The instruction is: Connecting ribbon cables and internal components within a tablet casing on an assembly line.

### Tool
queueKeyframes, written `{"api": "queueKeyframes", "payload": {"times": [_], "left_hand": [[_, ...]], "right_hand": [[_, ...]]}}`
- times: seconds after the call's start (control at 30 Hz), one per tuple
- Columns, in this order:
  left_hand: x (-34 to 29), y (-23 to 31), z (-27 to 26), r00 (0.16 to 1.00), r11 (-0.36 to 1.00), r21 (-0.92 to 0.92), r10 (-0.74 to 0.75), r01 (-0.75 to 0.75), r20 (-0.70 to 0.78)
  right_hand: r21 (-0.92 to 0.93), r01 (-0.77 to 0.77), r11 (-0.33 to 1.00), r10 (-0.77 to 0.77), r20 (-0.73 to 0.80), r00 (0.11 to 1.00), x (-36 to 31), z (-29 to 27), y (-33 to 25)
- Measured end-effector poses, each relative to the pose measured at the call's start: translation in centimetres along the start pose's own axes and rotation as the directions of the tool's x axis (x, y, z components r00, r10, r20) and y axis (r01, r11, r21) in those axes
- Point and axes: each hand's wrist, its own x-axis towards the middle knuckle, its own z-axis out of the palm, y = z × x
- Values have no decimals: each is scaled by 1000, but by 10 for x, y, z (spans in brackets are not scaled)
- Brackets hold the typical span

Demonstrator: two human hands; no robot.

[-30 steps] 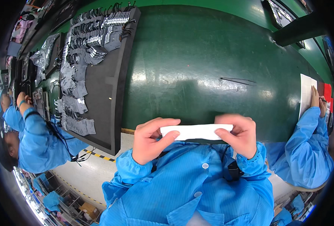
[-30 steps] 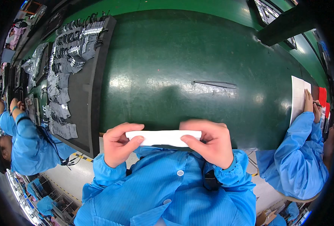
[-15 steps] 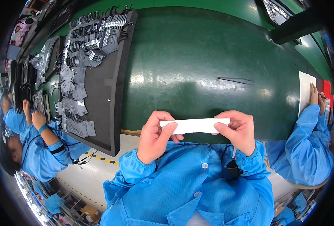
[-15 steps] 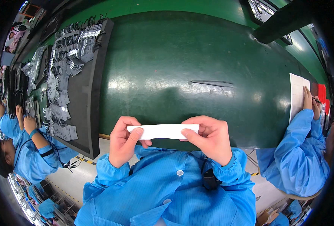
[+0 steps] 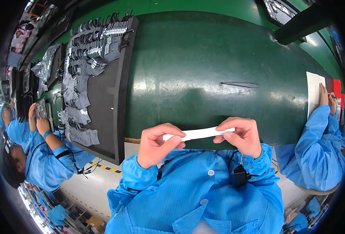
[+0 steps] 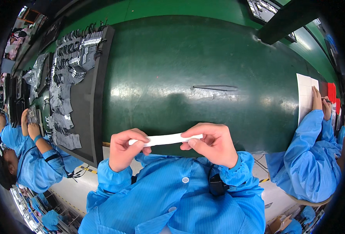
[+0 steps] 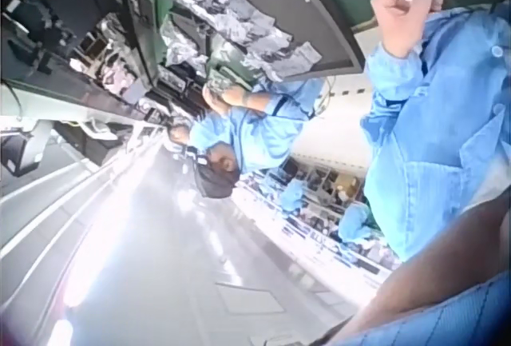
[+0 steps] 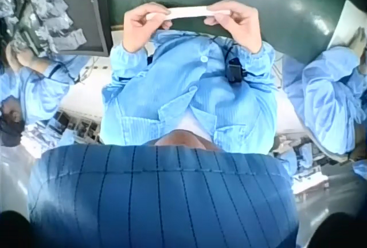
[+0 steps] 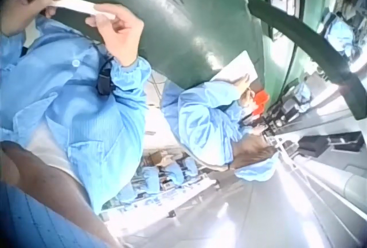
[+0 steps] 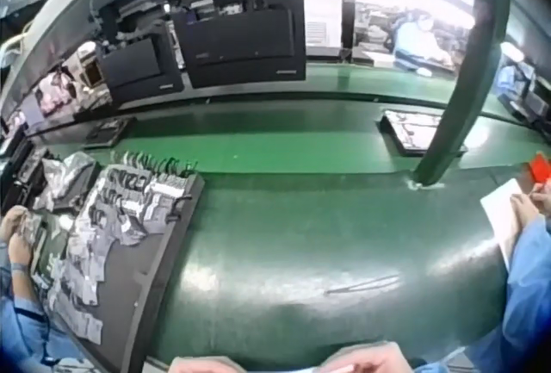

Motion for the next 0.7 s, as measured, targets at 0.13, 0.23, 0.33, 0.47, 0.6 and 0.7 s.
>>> {"api": "queueKeyframes", "payload": {"times": [0.13, 0.23, 0.33, 0.47, 0.6, 0.7], "left_hand": [[2, 2, 16, 986, 995, 91, -29, 44, -165], [3, 1, 12, 992, 915, 385, -109, 122, -57], [9, 3, 19, 985, 874, 473, -162, 112, 65], [11, -4, 32, 946, 896, 358, -312, 262, 88], [15, -12, 35, 942, 920, 219, -336, 324, 18], [17, -14, 41, 956, 943, 162, -294, 292, -13]], "right_hand": [[-90, 14, 996, -22, -88, 996, 2, 6, -3], [-105, -29, 994, 1, -262, 965, 5, 14, -9], [-387, 74, 919, -192, -275, 942, 13, 17, -10], [-748, 271, 606, -499, -92, 862, 23, 26, -7], [-832, 404, 380, -604, 108, 789, 24, 27, 2], [-814, 496, 303, -613, 233, 755, 24, 26, 6]]}}
